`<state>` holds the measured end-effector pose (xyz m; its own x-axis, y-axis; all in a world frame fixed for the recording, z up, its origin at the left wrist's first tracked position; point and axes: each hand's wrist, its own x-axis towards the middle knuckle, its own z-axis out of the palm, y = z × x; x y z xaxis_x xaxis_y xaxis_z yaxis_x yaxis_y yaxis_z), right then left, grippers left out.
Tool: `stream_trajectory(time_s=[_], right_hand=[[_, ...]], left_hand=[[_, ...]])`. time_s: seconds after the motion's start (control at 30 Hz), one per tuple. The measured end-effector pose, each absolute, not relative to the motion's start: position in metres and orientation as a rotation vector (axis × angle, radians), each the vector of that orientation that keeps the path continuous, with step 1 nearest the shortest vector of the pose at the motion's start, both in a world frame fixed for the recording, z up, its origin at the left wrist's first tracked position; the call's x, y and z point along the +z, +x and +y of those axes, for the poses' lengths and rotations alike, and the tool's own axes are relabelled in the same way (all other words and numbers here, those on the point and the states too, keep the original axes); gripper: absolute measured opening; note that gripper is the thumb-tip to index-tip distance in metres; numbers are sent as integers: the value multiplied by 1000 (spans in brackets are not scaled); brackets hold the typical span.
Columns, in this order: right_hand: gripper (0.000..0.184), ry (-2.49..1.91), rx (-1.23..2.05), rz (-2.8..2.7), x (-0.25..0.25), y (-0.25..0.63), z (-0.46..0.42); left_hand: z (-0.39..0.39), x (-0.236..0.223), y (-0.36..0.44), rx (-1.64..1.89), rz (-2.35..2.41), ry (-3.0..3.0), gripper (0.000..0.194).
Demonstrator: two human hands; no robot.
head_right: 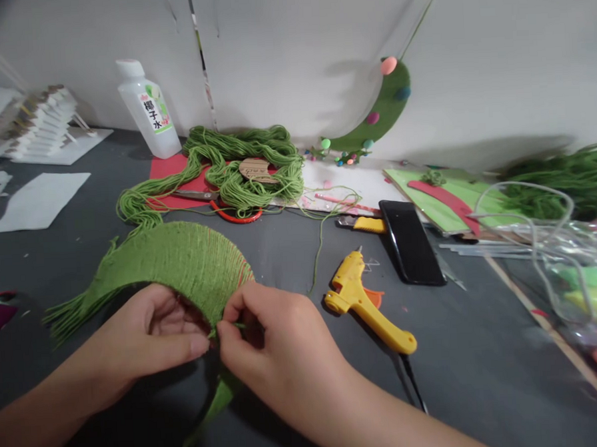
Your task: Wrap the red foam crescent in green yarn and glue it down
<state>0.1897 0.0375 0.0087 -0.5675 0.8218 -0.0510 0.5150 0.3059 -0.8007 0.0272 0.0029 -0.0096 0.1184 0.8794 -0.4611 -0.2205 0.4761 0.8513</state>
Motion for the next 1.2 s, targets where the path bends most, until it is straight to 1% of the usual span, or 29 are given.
stream_trajectory(time_s=[0.1,0.23,0.33,0.57,0.73,0.93,1.2], right_hand=[[9,-1199,1139,-2207,8,189,37],[9,-1196,1142,-2206,8,189,37],[9,-1195,1142,-2203,9,189,38],[10,-1176,1147,-2182,12,191,38],[10,-1173,1143,-2189,13,191,38],[10,-1172,1151,-2181,14,191,37],[10,-1180,1178,-2172,14,193,35]], left_hand=[[4,-9,29,923,1172,698,30],[4,-10,28,920,1139,726,22],[3,-12,26,917,1140,746,20],[4,-13,25,932,1132,778,25],[5,-7,26,924,1221,806,16],[5,-10,25,943,1121,813,24],[4,-7,26,970,1093,778,19]])
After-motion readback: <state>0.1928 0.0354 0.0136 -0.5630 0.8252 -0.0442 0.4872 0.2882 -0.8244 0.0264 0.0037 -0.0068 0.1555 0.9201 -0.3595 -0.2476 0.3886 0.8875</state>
